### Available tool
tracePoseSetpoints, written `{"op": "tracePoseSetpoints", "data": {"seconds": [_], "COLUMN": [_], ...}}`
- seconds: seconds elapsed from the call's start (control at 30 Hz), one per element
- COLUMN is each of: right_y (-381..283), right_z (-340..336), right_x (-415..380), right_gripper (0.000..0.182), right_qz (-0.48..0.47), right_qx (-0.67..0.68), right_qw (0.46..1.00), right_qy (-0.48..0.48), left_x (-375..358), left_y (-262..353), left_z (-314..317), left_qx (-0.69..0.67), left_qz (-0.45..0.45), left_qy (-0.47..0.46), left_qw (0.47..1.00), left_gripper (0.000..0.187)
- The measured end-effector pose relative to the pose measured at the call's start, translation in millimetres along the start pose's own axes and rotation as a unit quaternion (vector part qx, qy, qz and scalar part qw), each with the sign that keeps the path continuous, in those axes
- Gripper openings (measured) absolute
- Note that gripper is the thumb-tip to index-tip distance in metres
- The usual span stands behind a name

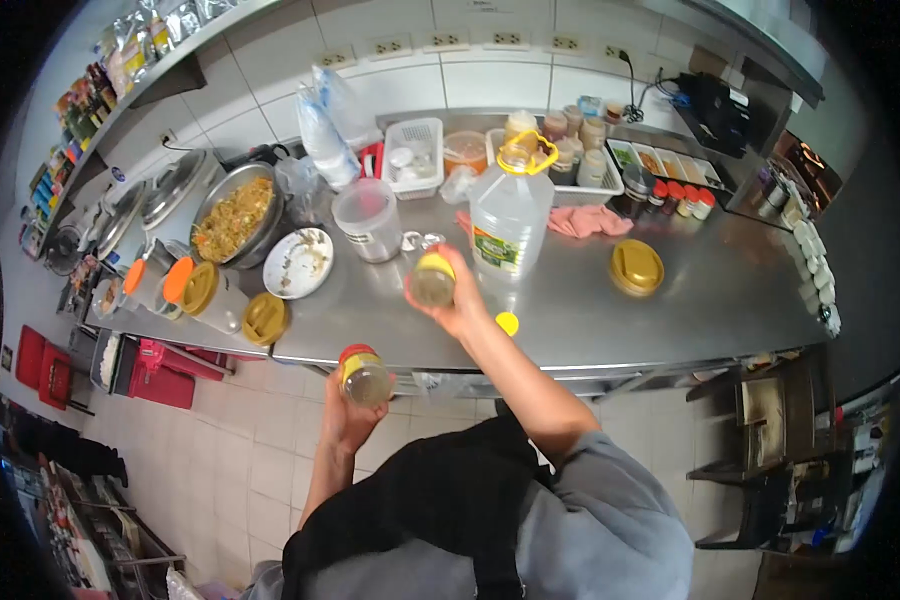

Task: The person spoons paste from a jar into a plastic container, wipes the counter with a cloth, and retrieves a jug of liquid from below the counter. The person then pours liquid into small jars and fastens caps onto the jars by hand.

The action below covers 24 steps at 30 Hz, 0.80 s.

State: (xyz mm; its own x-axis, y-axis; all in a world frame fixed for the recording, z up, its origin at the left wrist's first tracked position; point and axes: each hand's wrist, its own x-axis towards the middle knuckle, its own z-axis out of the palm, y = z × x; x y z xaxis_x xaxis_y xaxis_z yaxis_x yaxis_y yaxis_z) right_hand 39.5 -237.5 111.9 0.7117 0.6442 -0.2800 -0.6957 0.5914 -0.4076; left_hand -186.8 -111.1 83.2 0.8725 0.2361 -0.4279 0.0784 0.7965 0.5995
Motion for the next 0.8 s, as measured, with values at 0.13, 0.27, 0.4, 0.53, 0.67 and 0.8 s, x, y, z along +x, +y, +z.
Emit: {"op": "tracePoseSetpoints", "data": {"seconds": [0.13, 0.27, 0.4, 0.53, 0.67, 0.8], "right_y": [-10, -9, -16, -14, -15, -18], "right_z": [-19, -18, -19, -17, 0, -13], "right_x": [19, 5, 24, 22, -5, 30], "right_gripper": [0.032, 0.030, 0.030, 0.033, 0.034, 0.039], "right_qz": [-0.028, 0.020, 0.008, 0.007, 0.012, -0.067], "right_qx": [0.044, -0.015, 0.109, 0.073, 0.014, 0.018], "right_qw": [0.998, 1.000, 0.992, 0.997, 1.000, 0.996], "right_qy": [0.042, -0.007, 0.060, -0.016, -0.021, 0.050], "left_x": [-1, -2, -3, -3, 0, -12], "left_y": [1, 6, 3, -7, 2, -14], "left_z": [-5, -1, -1, -12, 0, -6], "left_qx": [-0.003, 0.007, 0.009, 0.000, 0.012, 0.001], "left_qz": [0.024, 0.020, 0.014, -0.002, 0.013, 0.000], "left_qy": [-0.027, -0.023, -0.024, -0.044, -0.040, -0.036], "left_qw": [0.999, 1.000, 1.000, 0.999, 0.999, 0.999], "left_gripper": [0.053, 0.054, 0.053, 0.055, 0.057, 0.056]}}
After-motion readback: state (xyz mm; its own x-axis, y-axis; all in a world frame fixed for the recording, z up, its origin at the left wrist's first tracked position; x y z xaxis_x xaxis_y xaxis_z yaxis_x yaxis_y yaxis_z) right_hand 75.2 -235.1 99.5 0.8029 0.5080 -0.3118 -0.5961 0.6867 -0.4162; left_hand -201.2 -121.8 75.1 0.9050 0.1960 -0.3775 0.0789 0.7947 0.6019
